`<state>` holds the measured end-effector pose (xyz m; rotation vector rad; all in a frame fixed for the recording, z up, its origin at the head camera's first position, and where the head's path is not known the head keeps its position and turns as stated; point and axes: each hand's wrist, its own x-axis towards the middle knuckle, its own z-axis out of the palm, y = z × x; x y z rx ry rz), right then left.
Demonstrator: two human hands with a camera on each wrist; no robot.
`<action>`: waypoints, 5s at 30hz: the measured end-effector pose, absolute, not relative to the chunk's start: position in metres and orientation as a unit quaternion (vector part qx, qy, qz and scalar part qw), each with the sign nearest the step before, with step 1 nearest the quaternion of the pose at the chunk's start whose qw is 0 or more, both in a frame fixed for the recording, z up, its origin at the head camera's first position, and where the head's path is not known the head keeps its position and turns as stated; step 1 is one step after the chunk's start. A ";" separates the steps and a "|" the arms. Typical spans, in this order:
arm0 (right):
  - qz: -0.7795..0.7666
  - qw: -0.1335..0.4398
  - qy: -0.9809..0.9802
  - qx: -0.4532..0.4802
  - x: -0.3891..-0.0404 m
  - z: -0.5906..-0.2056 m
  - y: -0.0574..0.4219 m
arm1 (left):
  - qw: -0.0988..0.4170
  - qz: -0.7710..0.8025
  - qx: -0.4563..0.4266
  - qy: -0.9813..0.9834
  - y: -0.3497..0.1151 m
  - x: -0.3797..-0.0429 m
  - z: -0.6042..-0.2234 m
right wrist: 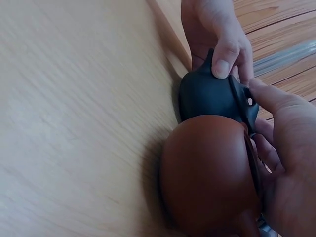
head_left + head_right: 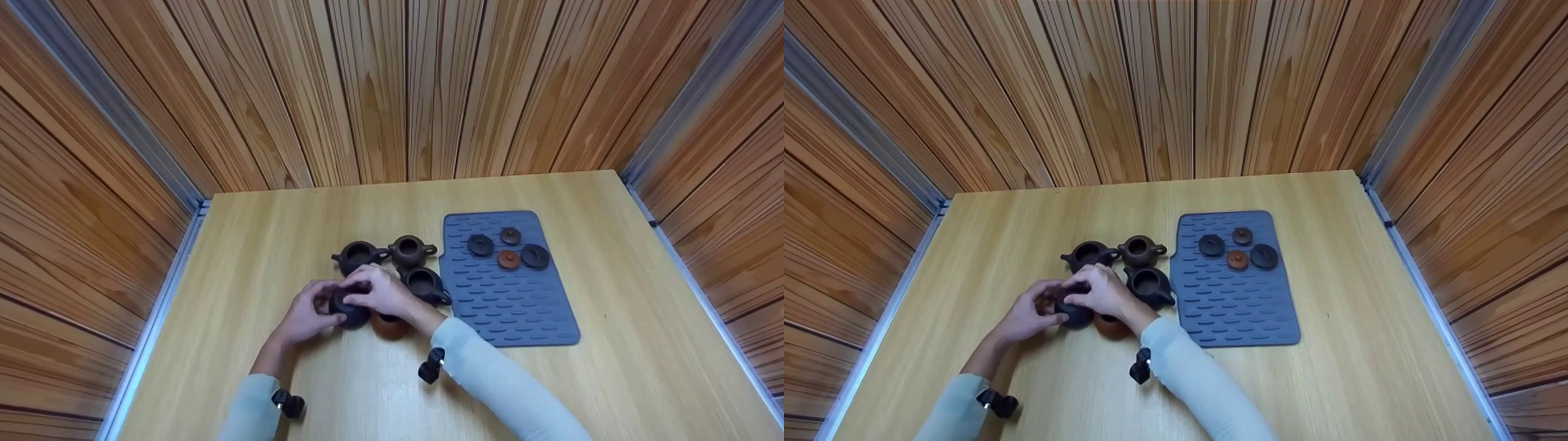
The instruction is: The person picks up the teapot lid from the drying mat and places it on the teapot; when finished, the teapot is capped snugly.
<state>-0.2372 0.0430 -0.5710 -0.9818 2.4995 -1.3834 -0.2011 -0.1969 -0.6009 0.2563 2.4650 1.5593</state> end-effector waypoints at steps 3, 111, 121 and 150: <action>-0.475 0.066 0.819 -0.316 -0.238 -0.569 0.045 | 0.107 0.528 0.085 0.838 -0.197 -0.201 -0.601; -0.461 -0.077 0.883 -0.035 -0.231 -0.593 0.329 | 0.103 0.530 0.069 0.839 -0.198 -0.200 -0.602; -0.455 -0.081 0.887 -0.015 -0.230 -0.594 0.328 | 0.106 0.526 0.081 0.840 -0.196 -0.201 -0.600; -0.450 -0.091 0.888 -0.022 -0.233 -0.596 0.326 | 0.022 0.490 0.213 0.845 -0.169 -0.197 -0.555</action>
